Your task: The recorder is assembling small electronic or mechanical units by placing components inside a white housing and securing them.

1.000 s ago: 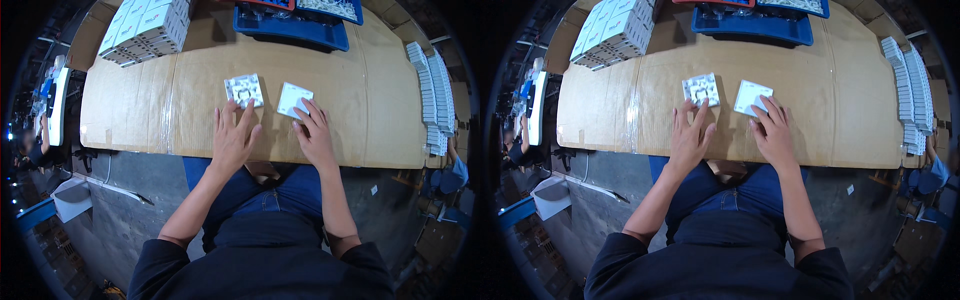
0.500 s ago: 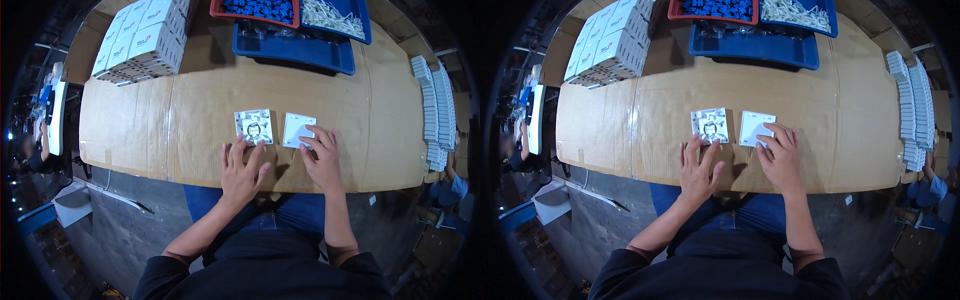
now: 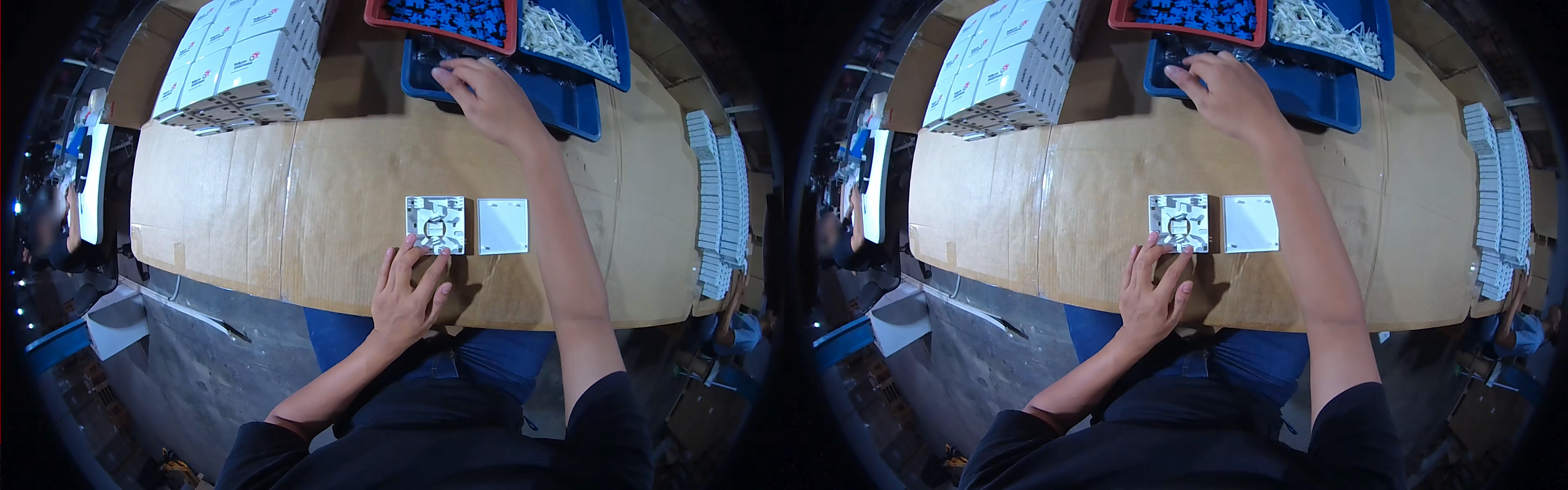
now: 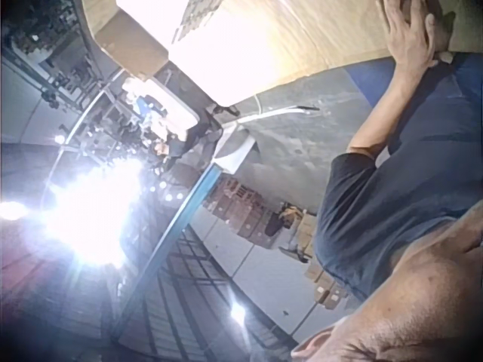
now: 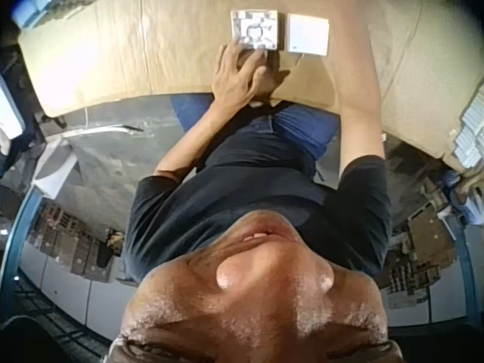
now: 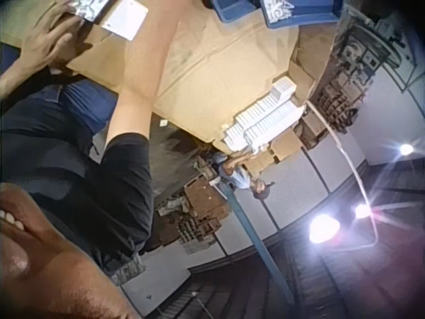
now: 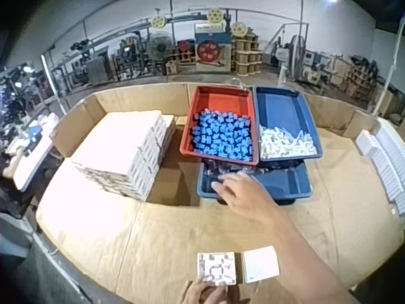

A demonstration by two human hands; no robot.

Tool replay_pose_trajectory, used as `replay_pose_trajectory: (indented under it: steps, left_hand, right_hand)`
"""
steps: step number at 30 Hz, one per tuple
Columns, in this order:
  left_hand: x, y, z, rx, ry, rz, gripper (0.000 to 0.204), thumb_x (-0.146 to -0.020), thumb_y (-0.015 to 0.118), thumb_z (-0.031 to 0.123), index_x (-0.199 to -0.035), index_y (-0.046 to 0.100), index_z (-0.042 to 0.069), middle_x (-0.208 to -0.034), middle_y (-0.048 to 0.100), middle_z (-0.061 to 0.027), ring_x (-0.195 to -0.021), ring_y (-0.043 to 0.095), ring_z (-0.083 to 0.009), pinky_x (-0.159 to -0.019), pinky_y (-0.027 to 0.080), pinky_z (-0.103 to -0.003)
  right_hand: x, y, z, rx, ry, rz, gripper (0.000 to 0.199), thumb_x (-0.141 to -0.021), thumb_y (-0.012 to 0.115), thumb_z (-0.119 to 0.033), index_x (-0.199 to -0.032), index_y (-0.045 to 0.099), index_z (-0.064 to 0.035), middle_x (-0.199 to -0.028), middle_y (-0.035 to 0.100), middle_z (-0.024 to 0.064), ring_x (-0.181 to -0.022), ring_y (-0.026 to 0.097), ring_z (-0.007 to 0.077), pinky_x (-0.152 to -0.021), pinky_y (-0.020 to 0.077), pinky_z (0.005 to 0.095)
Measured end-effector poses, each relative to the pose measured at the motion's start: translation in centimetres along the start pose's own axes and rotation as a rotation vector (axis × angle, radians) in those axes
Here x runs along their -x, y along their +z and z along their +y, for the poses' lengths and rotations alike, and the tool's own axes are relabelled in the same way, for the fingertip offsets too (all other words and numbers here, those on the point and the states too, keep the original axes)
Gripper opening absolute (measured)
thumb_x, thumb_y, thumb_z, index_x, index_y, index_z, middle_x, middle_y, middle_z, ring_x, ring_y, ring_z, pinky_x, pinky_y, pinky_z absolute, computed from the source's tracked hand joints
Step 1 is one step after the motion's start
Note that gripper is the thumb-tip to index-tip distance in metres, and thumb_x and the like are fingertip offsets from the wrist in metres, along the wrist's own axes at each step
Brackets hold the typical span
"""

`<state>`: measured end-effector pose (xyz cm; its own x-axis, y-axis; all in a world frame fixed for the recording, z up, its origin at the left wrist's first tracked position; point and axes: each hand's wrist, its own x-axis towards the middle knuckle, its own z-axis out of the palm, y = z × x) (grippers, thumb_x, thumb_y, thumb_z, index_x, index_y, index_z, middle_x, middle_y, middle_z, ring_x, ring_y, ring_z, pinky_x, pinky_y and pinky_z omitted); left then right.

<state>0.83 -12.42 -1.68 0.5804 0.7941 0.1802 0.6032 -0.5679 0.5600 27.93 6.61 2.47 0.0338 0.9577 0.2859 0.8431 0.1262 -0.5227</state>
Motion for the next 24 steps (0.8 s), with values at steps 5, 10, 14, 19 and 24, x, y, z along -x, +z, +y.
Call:
replay_pose_trajectory:
  steps: [5, 10, 14, 19, 24]
  left_hand:
    - [0.0, 0.3, 0.0, -0.011, 0.028, 0.037, 0.042, -0.100, 0.063, 0.033, -0.138, 0.069, 0.016, -0.133, 0.058, -0.0129, -0.142, 0.051, -0.0343, -0.118, 0.038, -0.052]
    - [0.5, 0.1, 0.0, -0.016, 0.043, 0.069, 0.043, -0.100, 0.065, 0.034, -0.138, 0.068, 0.015, -0.136, 0.057, -0.0136, -0.143, 0.050, -0.0341, -0.117, 0.039, -0.053]
    - [0.7, 0.3, 0.0, 0.017, 0.063, 0.113, 0.047, -0.099, 0.067, 0.032, -0.140, 0.064, 0.010, -0.140, 0.055, -0.0154, -0.144, 0.048, -0.0351, -0.118, 0.039, -0.053]
    - [1.1, 0.3, -0.1, 0.032, 0.062, 0.156, 0.049, -0.099, 0.067, 0.032, -0.141, 0.062, 0.008, -0.143, 0.054, -0.0160, -0.145, 0.048, -0.0352, -0.119, 0.039, -0.052]
    - [1.1, 0.7, -0.3, 0.018, 0.073, 0.197, 0.043, -0.099, 0.066, 0.030, -0.136, 0.063, 0.007, -0.144, 0.054, -0.0153, -0.143, 0.049, -0.0343, -0.119, 0.039, -0.050]
  right_hand:
    - [-3.0, 1.5, 0.3, 0.144, 0.116, -0.206, 0.081, -0.101, 0.040, -0.075, -0.125, 0.075, -0.0058, -0.148, 0.061, 0.0114, -0.133, 0.059, 0.0333, -0.111, 0.0473, 0.0468]
    - [-2.9, 1.9, -1.0, 0.224, 0.203, -0.327, 0.080, -0.103, 0.043, -0.070, -0.138, 0.066, -0.0027, -0.155, 0.055, 0.0123, -0.142, 0.052, 0.0331, -0.115, 0.0437, 0.0458]
    - [-2.4, 2.3, 0.1, 0.210, 0.204, -0.217, 0.079, -0.102, 0.043, -0.071, -0.133, 0.069, -0.0030, -0.150, 0.059, 0.0153, -0.136, 0.057, 0.0343, -0.111, 0.0479, 0.0467]
    - [-1.2, 2.1, 0.1, 0.179, 0.143, -0.229, 0.072, -0.105, 0.046, -0.063, -0.132, 0.069, -0.0002, -0.146, 0.061, 0.0177, -0.132, 0.058, 0.0366, -0.109, 0.0467, 0.0448]
    - [-1.8, 2.9, 0.6, 0.177, 0.104, -0.190, 0.069, -0.106, 0.046, -0.060, -0.125, 0.072, 0.0002, -0.137, 0.065, 0.0191, -0.125, 0.061, 0.0383, -0.106, 0.0486, 0.0459]
